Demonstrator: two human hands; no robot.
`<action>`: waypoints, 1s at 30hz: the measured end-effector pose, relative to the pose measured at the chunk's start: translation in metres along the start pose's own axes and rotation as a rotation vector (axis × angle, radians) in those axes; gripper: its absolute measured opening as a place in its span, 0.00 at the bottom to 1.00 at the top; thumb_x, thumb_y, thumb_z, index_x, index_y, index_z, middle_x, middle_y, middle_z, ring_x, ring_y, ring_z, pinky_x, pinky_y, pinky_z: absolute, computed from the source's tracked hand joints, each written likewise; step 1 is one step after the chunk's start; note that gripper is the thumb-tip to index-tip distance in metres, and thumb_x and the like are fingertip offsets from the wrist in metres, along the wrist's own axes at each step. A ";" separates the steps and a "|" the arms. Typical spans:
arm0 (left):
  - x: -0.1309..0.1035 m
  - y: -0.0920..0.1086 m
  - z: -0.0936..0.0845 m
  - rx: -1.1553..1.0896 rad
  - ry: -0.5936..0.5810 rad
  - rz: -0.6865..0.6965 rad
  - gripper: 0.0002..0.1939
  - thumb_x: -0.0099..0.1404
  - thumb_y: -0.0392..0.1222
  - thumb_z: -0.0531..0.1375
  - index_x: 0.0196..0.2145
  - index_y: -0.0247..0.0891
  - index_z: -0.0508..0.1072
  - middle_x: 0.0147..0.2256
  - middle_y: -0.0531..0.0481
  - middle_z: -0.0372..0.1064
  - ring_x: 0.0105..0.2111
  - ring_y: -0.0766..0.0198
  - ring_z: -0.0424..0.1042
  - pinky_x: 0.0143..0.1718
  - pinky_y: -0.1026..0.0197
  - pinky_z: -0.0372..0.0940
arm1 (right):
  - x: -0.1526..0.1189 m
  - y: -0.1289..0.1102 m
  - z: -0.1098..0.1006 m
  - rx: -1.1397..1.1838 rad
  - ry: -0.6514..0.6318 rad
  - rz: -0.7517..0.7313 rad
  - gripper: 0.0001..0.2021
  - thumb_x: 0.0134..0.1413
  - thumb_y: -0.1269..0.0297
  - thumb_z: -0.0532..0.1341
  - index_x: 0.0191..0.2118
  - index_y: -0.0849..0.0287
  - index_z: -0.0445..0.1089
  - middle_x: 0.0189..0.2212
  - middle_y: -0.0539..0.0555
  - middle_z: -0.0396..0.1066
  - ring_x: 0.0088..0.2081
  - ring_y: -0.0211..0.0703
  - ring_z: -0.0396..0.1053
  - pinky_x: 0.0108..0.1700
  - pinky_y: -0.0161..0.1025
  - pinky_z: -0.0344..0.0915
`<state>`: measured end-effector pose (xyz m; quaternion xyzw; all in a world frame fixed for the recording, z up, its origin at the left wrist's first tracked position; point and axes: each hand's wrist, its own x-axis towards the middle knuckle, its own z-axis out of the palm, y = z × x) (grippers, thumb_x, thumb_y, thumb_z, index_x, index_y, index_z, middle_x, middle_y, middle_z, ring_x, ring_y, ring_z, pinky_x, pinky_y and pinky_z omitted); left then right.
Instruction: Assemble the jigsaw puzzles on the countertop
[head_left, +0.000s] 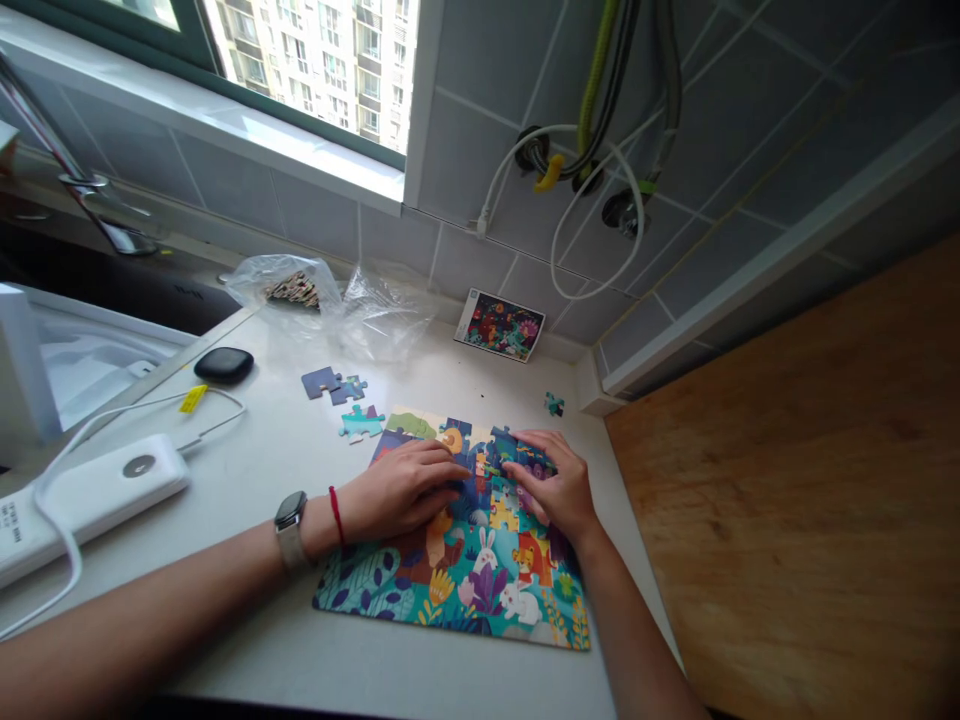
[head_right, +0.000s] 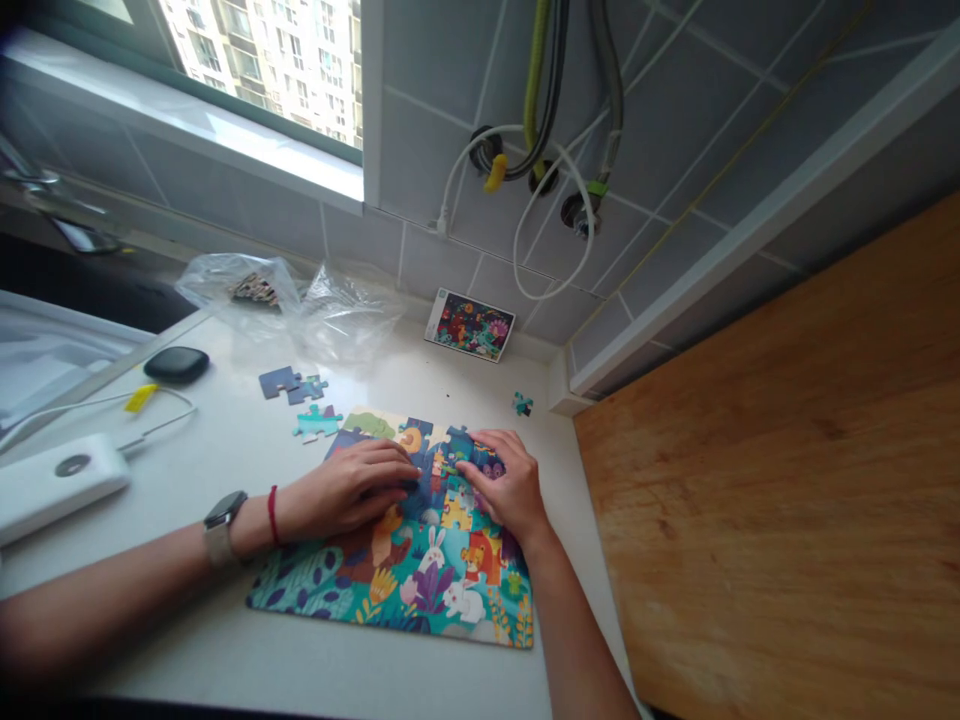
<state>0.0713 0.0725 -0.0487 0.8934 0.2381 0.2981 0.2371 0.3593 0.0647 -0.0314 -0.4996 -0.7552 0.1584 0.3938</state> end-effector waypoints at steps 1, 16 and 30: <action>-0.001 0.000 0.001 -0.003 0.026 -0.017 0.15 0.77 0.41 0.57 0.58 0.39 0.74 0.46 0.41 0.77 0.47 0.54 0.76 0.50 0.50 0.73 | -0.001 -0.008 0.003 0.015 -0.028 -0.046 0.15 0.57 0.60 0.74 0.50 0.51 0.80 0.46 0.57 0.81 0.49 0.54 0.77 0.54 0.51 0.74; -0.002 -0.003 0.006 -0.047 0.135 -0.097 0.06 0.74 0.43 0.63 0.45 0.39 0.78 0.40 0.46 0.78 0.43 0.57 0.75 0.44 0.56 0.72 | -0.003 -0.032 0.014 0.094 -0.146 -0.179 0.15 0.58 0.64 0.73 0.50 0.47 0.79 0.48 0.55 0.82 0.49 0.54 0.79 0.54 0.56 0.75; -0.006 -0.002 0.009 -0.004 0.080 -0.038 0.16 0.73 0.37 0.62 0.55 0.44 0.79 0.45 0.45 0.81 0.48 0.52 0.73 0.46 0.52 0.75 | -0.004 -0.021 0.018 0.045 -0.193 -0.042 0.23 0.55 0.59 0.75 0.57 0.47 0.78 0.52 0.58 0.80 0.56 0.59 0.75 0.58 0.59 0.73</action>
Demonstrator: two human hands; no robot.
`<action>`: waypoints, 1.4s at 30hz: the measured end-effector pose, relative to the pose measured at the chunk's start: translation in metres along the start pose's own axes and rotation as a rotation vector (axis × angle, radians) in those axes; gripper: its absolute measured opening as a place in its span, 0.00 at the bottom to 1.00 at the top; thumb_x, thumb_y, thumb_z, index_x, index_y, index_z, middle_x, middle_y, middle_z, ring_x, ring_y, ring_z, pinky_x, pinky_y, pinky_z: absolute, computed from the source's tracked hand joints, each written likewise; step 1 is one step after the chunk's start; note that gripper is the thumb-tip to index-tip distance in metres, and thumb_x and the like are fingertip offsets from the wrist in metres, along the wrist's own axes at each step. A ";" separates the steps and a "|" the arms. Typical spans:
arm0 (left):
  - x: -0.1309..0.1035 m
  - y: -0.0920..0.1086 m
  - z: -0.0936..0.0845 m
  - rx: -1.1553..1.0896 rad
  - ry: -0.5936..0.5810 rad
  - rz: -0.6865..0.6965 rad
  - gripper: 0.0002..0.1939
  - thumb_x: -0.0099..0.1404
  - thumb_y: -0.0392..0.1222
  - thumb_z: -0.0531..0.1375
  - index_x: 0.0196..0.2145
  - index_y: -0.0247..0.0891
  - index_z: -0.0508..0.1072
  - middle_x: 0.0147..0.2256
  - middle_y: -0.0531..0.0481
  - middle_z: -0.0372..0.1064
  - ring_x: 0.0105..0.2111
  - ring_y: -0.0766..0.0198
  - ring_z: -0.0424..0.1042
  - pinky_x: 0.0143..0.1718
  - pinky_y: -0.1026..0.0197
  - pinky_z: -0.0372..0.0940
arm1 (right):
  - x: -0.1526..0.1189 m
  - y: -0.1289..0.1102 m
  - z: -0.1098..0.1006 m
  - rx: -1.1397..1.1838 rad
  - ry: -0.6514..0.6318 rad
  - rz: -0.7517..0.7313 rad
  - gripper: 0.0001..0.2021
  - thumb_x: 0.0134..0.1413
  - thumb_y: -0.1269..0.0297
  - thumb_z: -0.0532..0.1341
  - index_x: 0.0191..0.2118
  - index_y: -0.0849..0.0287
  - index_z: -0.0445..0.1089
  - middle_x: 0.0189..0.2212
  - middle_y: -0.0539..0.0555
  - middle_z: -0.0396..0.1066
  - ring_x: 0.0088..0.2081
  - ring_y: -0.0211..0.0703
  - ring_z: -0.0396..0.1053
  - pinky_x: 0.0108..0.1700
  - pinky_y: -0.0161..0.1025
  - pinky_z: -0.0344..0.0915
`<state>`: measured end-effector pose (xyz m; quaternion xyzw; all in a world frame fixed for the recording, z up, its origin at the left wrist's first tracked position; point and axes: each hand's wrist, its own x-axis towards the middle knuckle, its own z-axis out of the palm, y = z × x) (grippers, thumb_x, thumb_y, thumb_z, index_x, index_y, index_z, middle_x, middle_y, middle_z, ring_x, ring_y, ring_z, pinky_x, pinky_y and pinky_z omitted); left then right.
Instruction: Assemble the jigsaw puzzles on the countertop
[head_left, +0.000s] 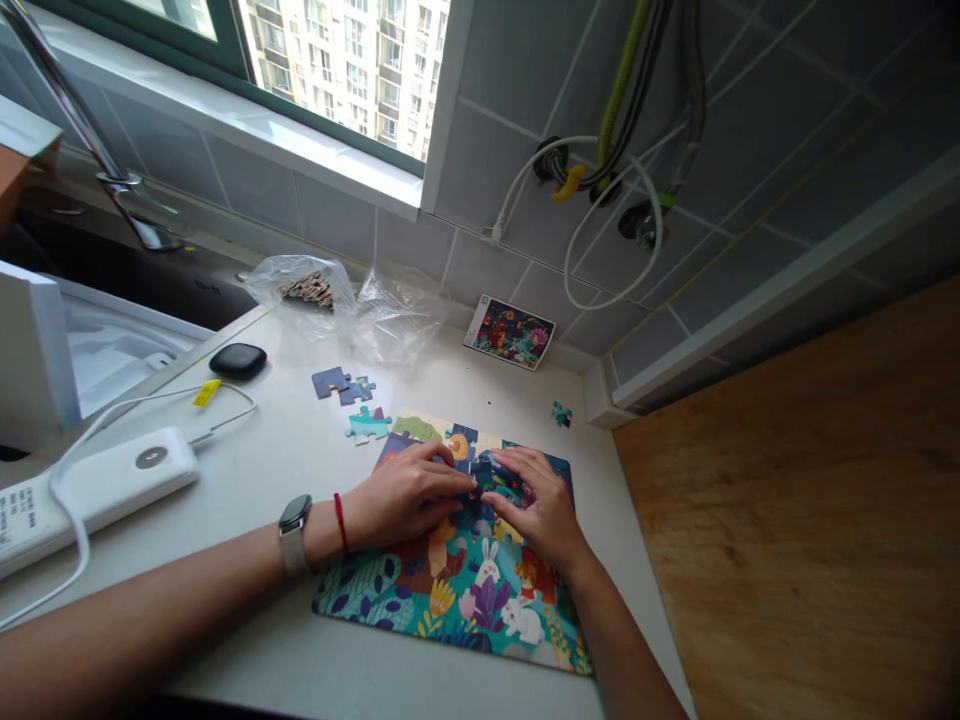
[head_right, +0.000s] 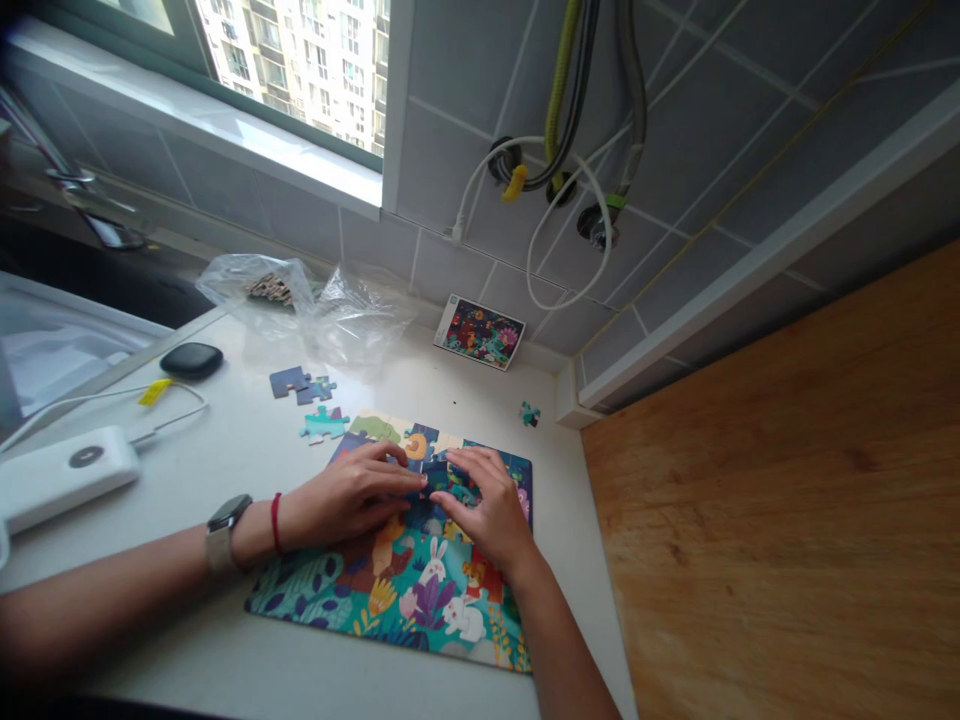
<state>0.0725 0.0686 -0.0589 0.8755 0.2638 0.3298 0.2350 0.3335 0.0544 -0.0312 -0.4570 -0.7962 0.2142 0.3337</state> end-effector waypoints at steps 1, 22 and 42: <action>0.000 0.001 0.000 -0.005 0.002 0.005 0.16 0.73 0.36 0.61 0.56 0.44 0.79 0.46 0.45 0.81 0.48 0.53 0.73 0.46 0.51 0.75 | 0.000 0.001 0.000 0.001 -0.009 0.011 0.24 0.55 0.59 0.75 0.57 0.47 0.77 0.52 0.58 0.80 0.56 0.59 0.74 0.59 0.60 0.73; 0.005 0.006 -0.007 -0.021 -0.025 0.055 0.07 0.71 0.39 0.62 0.46 0.42 0.79 0.48 0.46 0.78 0.51 0.51 0.71 0.54 0.49 0.70 | -0.003 0.112 -0.040 -0.195 0.399 0.377 0.22 0.56 0.49 0.63 0.48 0.60 0.80 0.50 0.66 0.80 0.53 0.61 0.76 0.61 0.61 0.68; -0.002 0.000 0.000 0.041 -0.149 0.086 0.17 0.67 0.45 0.68 0.53 0.45 0.80 0.62 0.46 0.71 0.66 0.40 0.63 0.65 0.38 0.64 | 0.018 0.150 -0.047 -0.146 0.536 0.424 0.28 0.45 0.45 0.70 0.47 0.62 0.79 0.44 0.64 0.77 0.39 0.51 0.74 0.44 0.50 0.74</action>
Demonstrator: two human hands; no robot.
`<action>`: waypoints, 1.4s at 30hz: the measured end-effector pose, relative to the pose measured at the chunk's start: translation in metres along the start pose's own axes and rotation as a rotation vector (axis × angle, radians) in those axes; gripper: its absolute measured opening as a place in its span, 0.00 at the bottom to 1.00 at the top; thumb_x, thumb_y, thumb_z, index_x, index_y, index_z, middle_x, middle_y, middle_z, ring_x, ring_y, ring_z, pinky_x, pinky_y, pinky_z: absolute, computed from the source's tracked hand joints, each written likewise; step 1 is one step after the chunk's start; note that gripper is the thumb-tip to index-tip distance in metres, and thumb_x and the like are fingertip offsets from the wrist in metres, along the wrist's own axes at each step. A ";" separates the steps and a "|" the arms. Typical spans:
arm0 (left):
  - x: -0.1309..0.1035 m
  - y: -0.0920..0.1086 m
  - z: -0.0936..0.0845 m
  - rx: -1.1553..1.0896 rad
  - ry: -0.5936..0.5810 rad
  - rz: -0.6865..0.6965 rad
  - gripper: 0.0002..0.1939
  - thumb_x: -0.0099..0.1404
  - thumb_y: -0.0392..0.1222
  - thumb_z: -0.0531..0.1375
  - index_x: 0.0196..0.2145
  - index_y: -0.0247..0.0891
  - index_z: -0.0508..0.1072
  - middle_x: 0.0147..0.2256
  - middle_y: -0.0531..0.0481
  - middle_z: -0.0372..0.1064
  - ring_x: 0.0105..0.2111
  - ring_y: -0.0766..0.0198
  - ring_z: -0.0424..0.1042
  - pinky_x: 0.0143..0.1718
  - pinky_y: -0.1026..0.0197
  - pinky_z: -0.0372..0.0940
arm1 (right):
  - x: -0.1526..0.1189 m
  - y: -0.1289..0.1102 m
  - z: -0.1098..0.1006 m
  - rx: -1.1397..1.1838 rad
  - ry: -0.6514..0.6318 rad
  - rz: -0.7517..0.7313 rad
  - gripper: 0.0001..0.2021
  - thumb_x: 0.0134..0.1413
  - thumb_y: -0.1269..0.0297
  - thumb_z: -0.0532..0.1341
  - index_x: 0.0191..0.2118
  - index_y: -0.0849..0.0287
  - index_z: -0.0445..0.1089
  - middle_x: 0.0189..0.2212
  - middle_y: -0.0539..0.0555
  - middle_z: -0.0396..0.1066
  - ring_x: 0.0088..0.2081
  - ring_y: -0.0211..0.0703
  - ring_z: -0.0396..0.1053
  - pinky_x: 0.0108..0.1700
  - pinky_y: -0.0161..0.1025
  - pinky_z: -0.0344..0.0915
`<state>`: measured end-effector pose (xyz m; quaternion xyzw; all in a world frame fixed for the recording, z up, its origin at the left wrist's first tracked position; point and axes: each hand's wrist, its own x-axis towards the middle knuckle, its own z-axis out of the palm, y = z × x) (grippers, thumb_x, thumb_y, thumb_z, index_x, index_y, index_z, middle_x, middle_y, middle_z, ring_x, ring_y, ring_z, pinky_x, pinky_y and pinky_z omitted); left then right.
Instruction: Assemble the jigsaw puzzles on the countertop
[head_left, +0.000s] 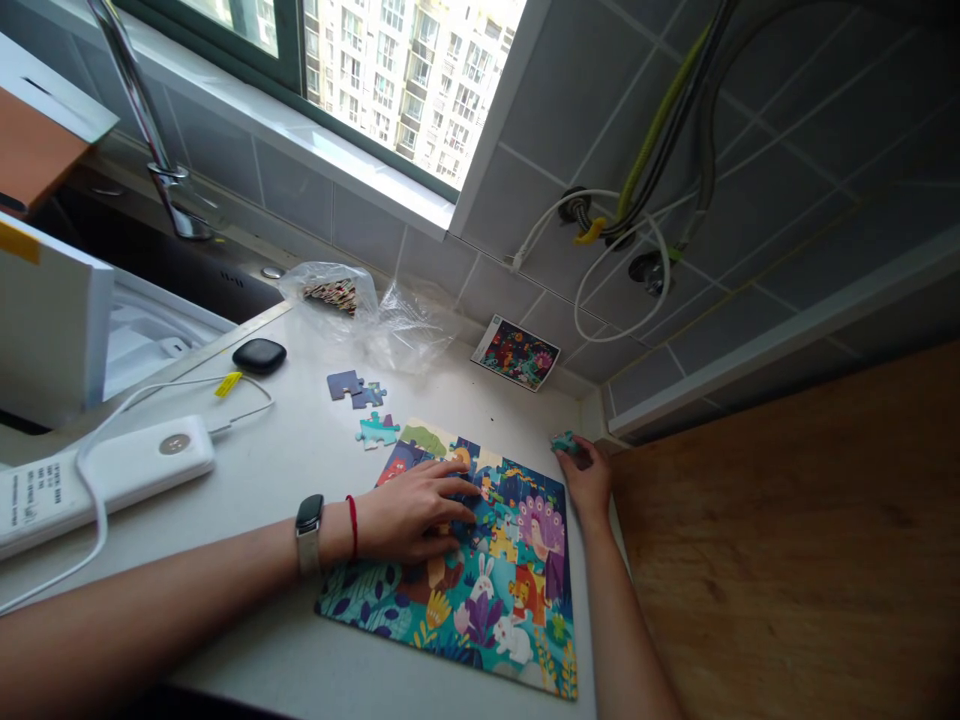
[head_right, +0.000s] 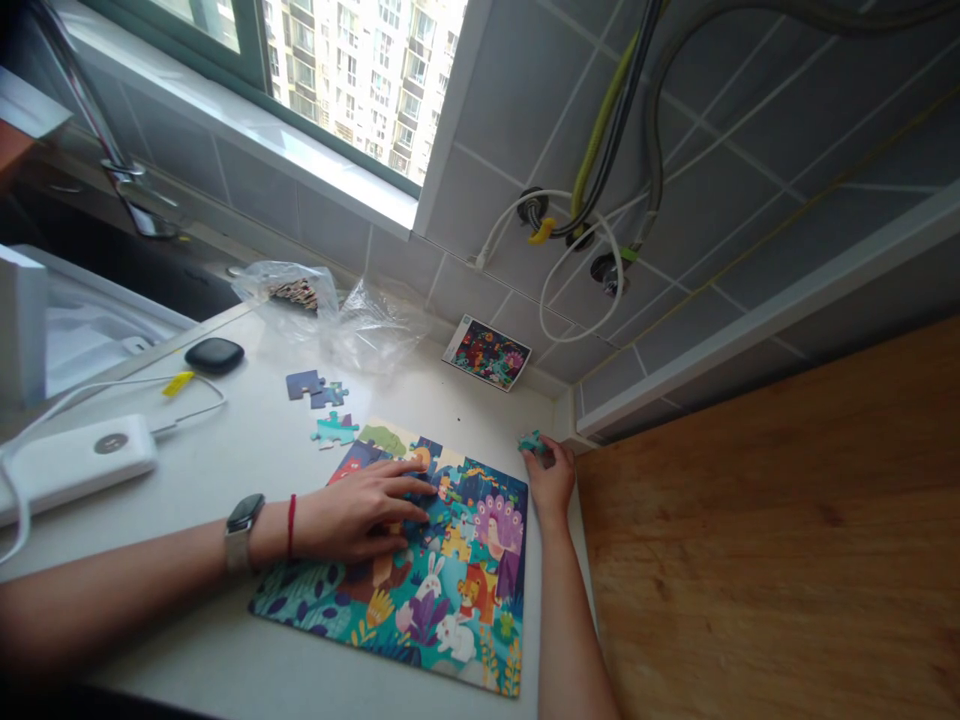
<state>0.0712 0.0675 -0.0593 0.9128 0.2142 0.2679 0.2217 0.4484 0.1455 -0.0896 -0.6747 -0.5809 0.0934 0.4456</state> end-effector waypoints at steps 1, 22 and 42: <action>0.000 0.000 0.000 0.005 -0.002 0.004 0.17 0.67 0.45 0.68 0.53 0.45 0.80 0.63 0.46 0.71 0.66 0.40 0.63 0.65 0.38 0.64 | -0.001 -0.001 0.000 0.012 0.014 0.000 0.28 0.47 0.45 0.70 0.48 0.62 0.78 0.41 0.61 0.76 0.38 0.49 0.73 0.43 0.49 0.74; 0.001 0.001 0.001 0.151 -0.018 0.007 0.13 0.73 0.44 0.63 0.53 0.50 0.80 0.61 0.46 0.71 0.64 0.41 0.63 0.63 0.36 0.60 | -0.074 -0.100 -0.038 0.344 -0.947 0.109 0.16 0.58 0.49 0.70 0.43 0.56 0.81 0.31 0.52 0.75 0.26 0.39 0.69 0.27 0.36 0.64; 0.002 0.001 0.000 0.081 -0.036 -0.025 0.13 0.73 0.42 0.62 0.54 0.47 0.80 0.62 0.44 0.70 0.62 0.44 0.65 0.64 0.38 0.60 | -0.085 -0.107 -0.021 0.342 -0.803 0.332 0.24 0.48 0.41 0.74 0.29 0.55 0.67 0.18 0.47 0.70 0.17 0.37 0.65 0.17 0.33 0.56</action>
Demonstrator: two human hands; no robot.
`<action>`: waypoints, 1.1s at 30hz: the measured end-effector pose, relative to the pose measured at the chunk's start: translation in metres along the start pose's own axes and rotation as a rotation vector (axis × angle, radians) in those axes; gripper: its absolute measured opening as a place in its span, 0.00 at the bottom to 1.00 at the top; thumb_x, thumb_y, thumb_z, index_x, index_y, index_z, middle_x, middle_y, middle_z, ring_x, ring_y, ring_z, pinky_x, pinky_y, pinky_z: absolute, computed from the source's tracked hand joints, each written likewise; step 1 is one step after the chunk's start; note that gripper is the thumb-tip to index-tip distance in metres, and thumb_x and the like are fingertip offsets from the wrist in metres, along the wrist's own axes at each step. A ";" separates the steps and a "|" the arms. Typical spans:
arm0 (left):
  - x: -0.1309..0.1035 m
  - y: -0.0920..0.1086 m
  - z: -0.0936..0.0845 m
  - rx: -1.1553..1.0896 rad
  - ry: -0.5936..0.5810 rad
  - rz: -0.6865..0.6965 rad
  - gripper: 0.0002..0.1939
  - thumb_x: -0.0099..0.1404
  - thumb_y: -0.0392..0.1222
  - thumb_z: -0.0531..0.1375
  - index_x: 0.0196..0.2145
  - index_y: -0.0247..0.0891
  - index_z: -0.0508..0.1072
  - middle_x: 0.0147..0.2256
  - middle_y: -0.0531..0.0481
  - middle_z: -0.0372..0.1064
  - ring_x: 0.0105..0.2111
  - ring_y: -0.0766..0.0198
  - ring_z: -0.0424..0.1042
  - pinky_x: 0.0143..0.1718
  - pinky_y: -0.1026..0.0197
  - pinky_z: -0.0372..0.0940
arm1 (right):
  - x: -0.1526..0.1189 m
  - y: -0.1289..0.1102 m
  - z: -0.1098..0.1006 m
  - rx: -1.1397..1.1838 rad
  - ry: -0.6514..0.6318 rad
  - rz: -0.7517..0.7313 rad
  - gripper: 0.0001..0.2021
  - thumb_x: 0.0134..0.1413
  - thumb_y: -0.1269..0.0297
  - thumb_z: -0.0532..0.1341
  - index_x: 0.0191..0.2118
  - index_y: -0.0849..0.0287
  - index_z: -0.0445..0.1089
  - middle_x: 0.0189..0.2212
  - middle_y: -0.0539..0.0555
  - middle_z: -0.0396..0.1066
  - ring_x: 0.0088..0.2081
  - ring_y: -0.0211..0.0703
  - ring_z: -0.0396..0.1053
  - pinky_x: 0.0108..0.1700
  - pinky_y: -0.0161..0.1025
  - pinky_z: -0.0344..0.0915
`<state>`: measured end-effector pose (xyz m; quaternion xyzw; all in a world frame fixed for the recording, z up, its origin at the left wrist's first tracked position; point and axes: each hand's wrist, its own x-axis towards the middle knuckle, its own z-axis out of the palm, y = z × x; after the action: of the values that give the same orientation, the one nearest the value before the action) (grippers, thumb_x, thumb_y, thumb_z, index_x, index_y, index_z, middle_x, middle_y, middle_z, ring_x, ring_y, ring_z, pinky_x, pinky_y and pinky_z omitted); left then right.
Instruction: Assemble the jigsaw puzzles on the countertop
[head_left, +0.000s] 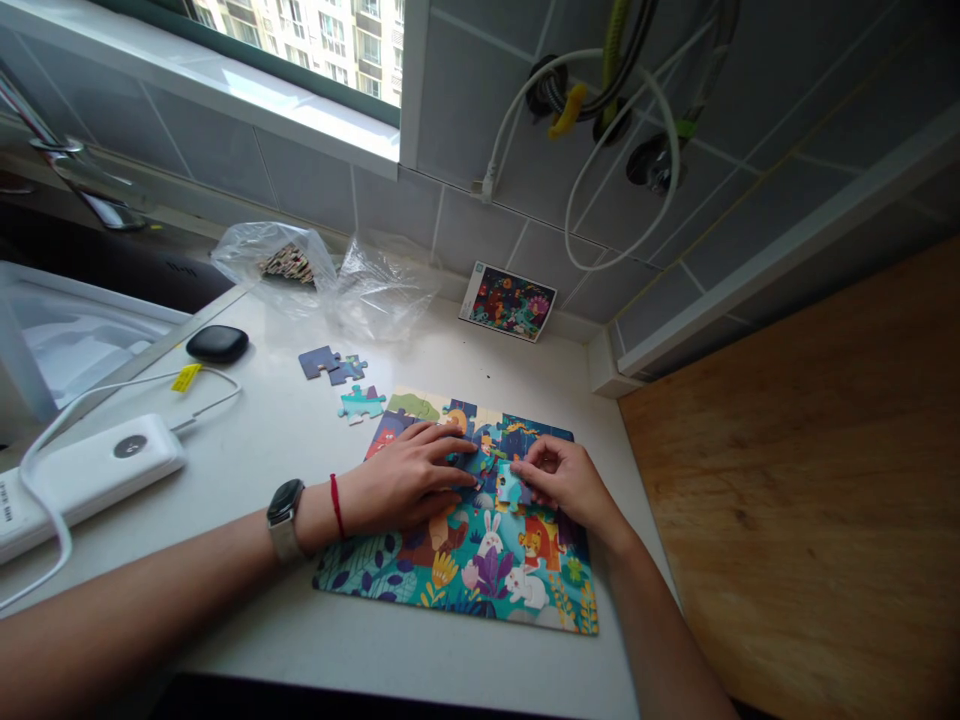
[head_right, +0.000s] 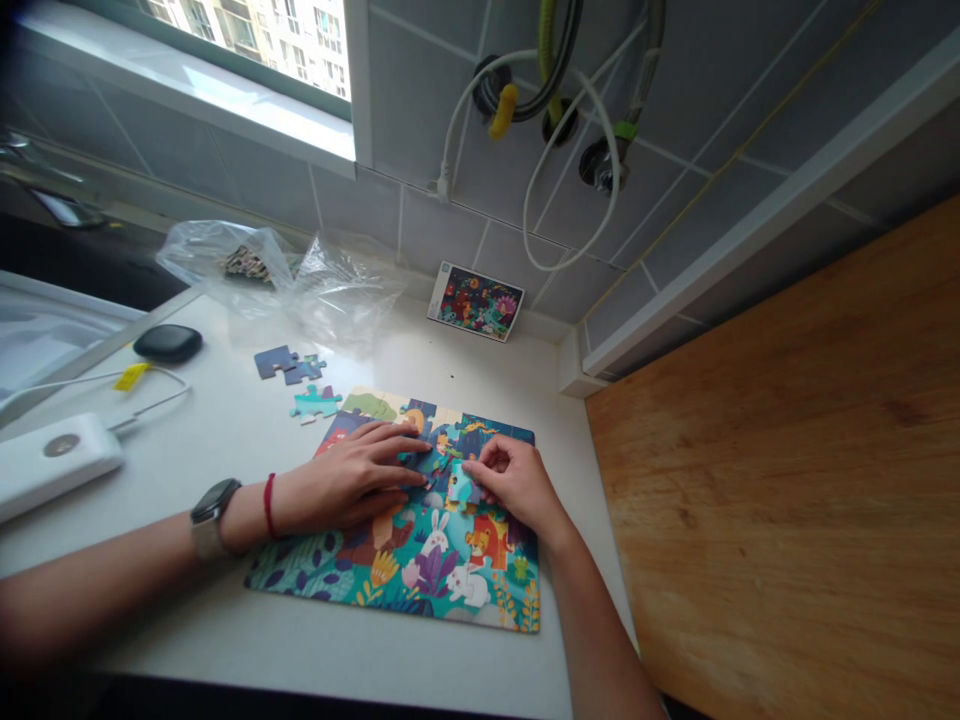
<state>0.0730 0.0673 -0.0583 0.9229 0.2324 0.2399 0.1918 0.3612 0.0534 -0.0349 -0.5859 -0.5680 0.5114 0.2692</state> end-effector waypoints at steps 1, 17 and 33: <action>0.000 0.000 0.000 -0.004 0.001 0.000 0.13 0.73 0.43 0.62 0.54 0.47 0.79 0.61 0.44 0.70 0.62 0.44 0.66 0.64 0.38 0.60 | 0.000 0.001 0.000 -0.006 -0.022 0.009 0.24 0.48 0.41 0.74 0.29 0.55 0.67 0.18 0.48 0.71 0.18 0.38 0.67 0.18 0.33 0.57; 0.000 0.003 -0.002 0.002 -0.006 -0.008 0.14 0.73 0.43 0.63 0.54 0.48 0.79 0.62 0.44 0.70 0.63 0.44 0.65 0.64 0.38 0.61 | -0.002 0.000 -0.012 -0.252 -0.030 -0.153 0.13 0.55 0.52 0.72 0.33 0.57 0.80 0.25 0.51 0.73 0.25 0.38 0.66 0.25 0.34 0.62; 0.000 0.003 0.000 -0.015 0.015 -0.004 0.13 0.73 0.43 0.62 0.53 0.45 0.80 0.61 0.42 0.71 0.63 0.43 0.65 0.64 0.38 0.62 | -0.006 -0.001 -0.012 0.136 -0.151 0.095 0.21 0.44 0.48 0.78 0.37 0.59 0.79 0.28 0.52 0.79 0.30 0.45 0.80 0.33 0.38 0.75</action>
<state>0.0737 0.0651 -0.0568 0.9192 0.2338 0.2481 0.1973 0.3728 0.0516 -0.0283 -0.5523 -0.5224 0.6036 0.2402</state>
